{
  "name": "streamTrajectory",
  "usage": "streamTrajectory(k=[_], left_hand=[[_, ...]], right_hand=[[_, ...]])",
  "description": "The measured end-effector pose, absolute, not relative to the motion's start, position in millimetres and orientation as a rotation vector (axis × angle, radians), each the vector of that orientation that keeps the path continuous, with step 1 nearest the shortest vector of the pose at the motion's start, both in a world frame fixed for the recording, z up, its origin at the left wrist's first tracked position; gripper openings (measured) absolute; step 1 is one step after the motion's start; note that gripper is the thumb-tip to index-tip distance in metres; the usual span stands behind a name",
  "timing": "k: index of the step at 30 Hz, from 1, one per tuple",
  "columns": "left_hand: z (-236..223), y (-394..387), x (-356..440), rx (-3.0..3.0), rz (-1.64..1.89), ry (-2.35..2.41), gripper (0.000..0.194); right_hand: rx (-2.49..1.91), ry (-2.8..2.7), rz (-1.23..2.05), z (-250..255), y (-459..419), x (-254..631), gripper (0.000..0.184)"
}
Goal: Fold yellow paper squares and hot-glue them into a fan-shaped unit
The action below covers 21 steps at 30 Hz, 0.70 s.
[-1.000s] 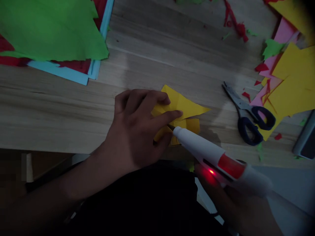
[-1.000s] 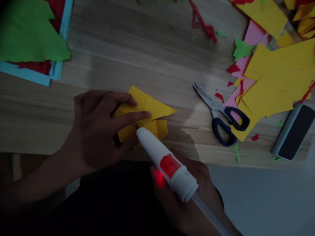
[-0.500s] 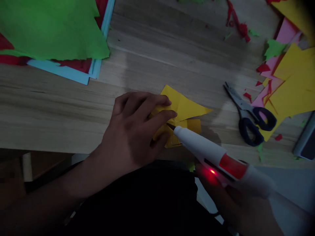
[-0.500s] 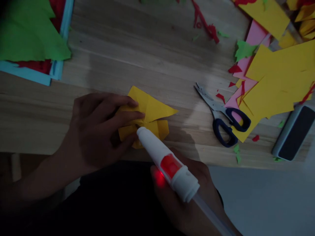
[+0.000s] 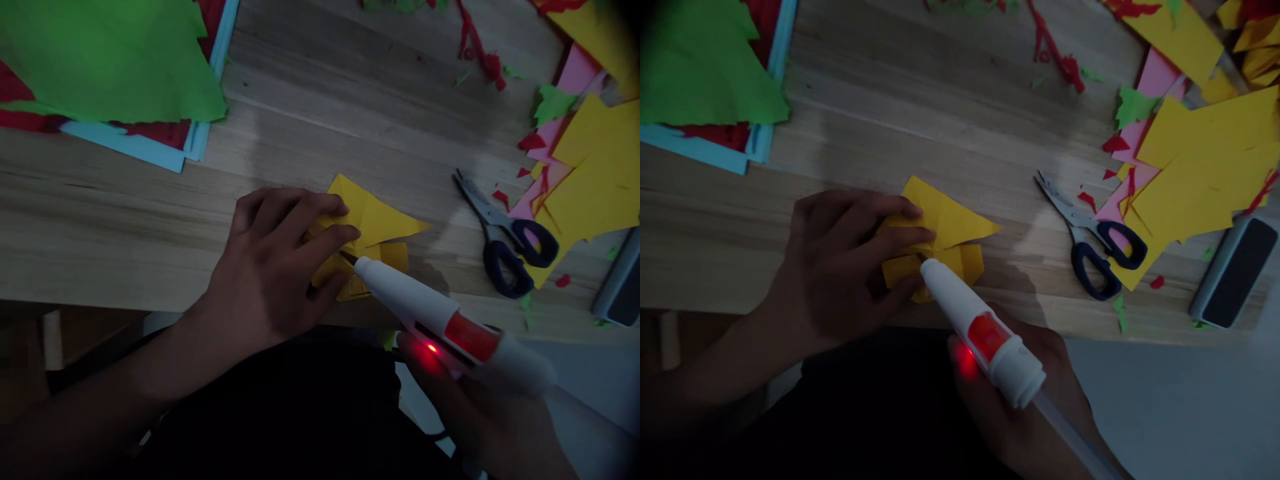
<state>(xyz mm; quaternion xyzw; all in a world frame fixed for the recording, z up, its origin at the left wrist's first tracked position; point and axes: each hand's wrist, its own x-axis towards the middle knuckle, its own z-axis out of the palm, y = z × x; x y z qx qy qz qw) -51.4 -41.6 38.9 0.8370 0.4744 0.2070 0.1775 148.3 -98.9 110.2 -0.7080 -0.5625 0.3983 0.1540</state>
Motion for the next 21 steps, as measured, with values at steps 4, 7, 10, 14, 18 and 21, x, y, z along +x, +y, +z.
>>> streamTrajectory(k=[4, 7, 10, 14, 18, 21], left_hand=[[39, -42, -51, 2.383, 0.573, 1.358, 0.031], [39, -42, -51, 2.387, 0.573, 1.358, 0.031], [40, -42, -52, 2.387, 0.566, 1.348, 0.031], [39, -40, -53, 2.402, 0.596, 1.334, 0.03], [37, -40, -54, 2.359, 0.653, 1.313, 0.019], [37, -40, -54, 2.341, 0.65, 1.323, 0.016]], right_hand=[[-1.948, -1.567, 1.273, 110, -98, 153, 0.025], [-1.957, -1.556, 1.269, 111, -99, 155, 0.028], [-2.003, -1.553, 1.256, 112, -100, 156, 0.032], [-2.031, -1.586, 1.285, 113, -99, 157, 0.032], [-2.052, -1.604, 1.257, 113, -99, 160, 0.034], [-2.068, -1.67, 1.194, 114, -100, 163, 0.033]])
